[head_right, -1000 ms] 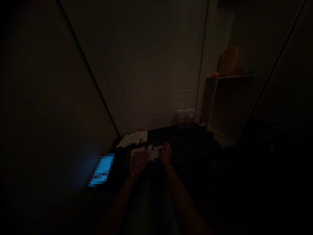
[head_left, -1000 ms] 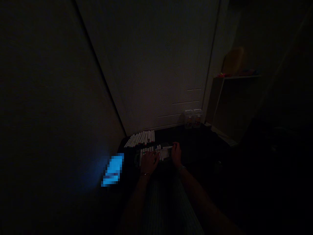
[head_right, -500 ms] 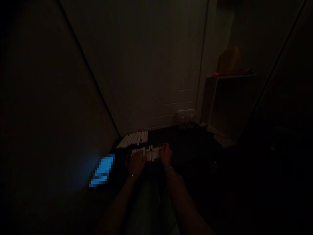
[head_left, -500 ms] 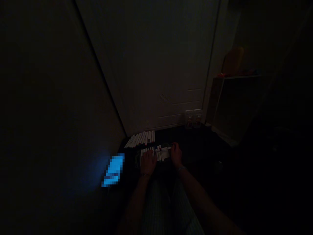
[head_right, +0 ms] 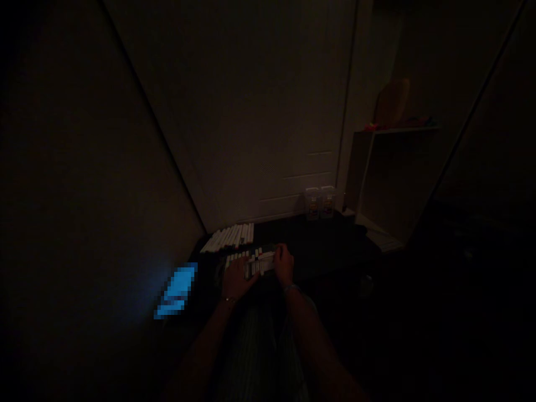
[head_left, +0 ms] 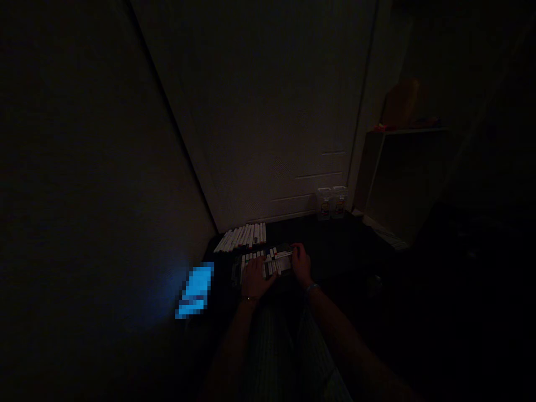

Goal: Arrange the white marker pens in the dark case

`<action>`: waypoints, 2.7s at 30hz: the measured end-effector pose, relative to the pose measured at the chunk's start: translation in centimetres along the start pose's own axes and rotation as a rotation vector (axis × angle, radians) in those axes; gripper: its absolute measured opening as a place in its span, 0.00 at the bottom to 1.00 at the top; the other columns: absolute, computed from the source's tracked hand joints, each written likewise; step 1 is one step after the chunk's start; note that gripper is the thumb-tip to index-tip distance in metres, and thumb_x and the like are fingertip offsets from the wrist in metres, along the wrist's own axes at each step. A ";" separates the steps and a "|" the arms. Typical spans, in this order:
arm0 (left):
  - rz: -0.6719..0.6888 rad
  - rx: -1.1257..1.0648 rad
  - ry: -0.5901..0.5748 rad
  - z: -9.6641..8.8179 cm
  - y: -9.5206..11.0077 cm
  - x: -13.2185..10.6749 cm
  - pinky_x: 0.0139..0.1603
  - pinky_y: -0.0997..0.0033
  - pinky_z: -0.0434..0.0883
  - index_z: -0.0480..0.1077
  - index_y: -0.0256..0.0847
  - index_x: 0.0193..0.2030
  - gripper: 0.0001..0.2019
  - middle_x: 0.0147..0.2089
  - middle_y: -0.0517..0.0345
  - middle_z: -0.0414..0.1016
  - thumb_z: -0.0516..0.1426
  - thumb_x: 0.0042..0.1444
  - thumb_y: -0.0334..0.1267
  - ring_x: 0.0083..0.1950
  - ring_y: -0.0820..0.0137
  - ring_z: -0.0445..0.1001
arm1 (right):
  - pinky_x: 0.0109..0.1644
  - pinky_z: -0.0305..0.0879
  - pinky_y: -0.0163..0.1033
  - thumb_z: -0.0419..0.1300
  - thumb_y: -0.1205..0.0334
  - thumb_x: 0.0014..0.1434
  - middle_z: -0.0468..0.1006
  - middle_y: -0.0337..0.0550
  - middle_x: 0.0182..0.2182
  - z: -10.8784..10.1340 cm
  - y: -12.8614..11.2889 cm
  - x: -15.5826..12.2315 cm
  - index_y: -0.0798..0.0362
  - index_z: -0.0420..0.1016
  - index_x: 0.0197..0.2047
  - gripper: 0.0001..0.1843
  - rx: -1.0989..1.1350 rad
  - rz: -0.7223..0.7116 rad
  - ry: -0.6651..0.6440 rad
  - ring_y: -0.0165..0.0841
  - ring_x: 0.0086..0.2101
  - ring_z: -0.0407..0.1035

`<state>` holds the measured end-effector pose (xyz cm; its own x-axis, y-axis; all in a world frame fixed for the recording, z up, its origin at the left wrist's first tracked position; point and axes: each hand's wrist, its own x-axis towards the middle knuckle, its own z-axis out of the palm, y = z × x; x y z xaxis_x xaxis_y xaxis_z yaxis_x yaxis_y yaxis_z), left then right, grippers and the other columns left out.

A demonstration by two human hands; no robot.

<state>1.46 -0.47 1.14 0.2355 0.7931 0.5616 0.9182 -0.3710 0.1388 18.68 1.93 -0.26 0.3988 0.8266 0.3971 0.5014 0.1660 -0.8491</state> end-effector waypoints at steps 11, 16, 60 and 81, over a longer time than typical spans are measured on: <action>0.024 0.020 -0.053 0.4 -0.4 0.4 0.48 0.63 0.61 0.62 0.41 0.51 0.18 0.48 0.51 0.69 0.40 0.60 0.41 0.49 0.64 0.65 | 0.31 0.58 0.32 0.43 0.56 0.59 0.73 0.34 0.25 -0.2 -0.6 -0.2 0.48 0.69 0.42 0.16 0.039 -0.050 -0.104 0.30 0.27 0.66; 0.051 0.025 -0.071 0.1 -0.3 0.5 0.46 0.63 0.62 0.64 0.42 0.48 0.16 0.45 0.52 0.70 0.41 0.60 0.41 0.47 0.64 0.65 | 0.32 0.58 0.32 0.42 0.57 0.60 0.73 0.34 0.24 -0.4 -0.9 -0.4 0.47 0.69 0.43 0.17 0.040 -0.077 -0.136 0.29 0.28 0.66; -0.155 -0.286 0.212 1.6 -1.6 0.4 0.48 0.60 0.65 0.65 0.38 0.40 0.13 0.40 0.49 0.68 0.41 0.58 0.36 0.45 0.65 0.68 | 0.42 0.53 0.35 0.42 0.63 0.61 0.71 0.46 0.35 0.4 -0.2 -0.2 0.52 0.67 0.43 0.14 -0.368 -0.114 -0.101 0.33 0.38 0.62; -0.147 -0.170 0.106 0.9 -1.8 0.4 0.44 0.65 0.65 0.63 0.39 0.41 0.13 0.40 0.51 0.67 0.40 0.59 0.36 0.41 0.67 0.68 | 0.44 0.52 0.39 0.43 0.66 0.59 0.70 0.51 0.40 -0.5 -1.4 -0.3 0.57 0.65 0.47 0.16 -0.391 -0.024 -0.018 0.37 0.41 0.62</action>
<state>0.24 0.99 0.38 0.0605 0.7927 0.6066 0.8711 -0.3386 0.3557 18.26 1.18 1.04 0.3710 0.8351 0.4062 0.7667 -0.0286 -0.6414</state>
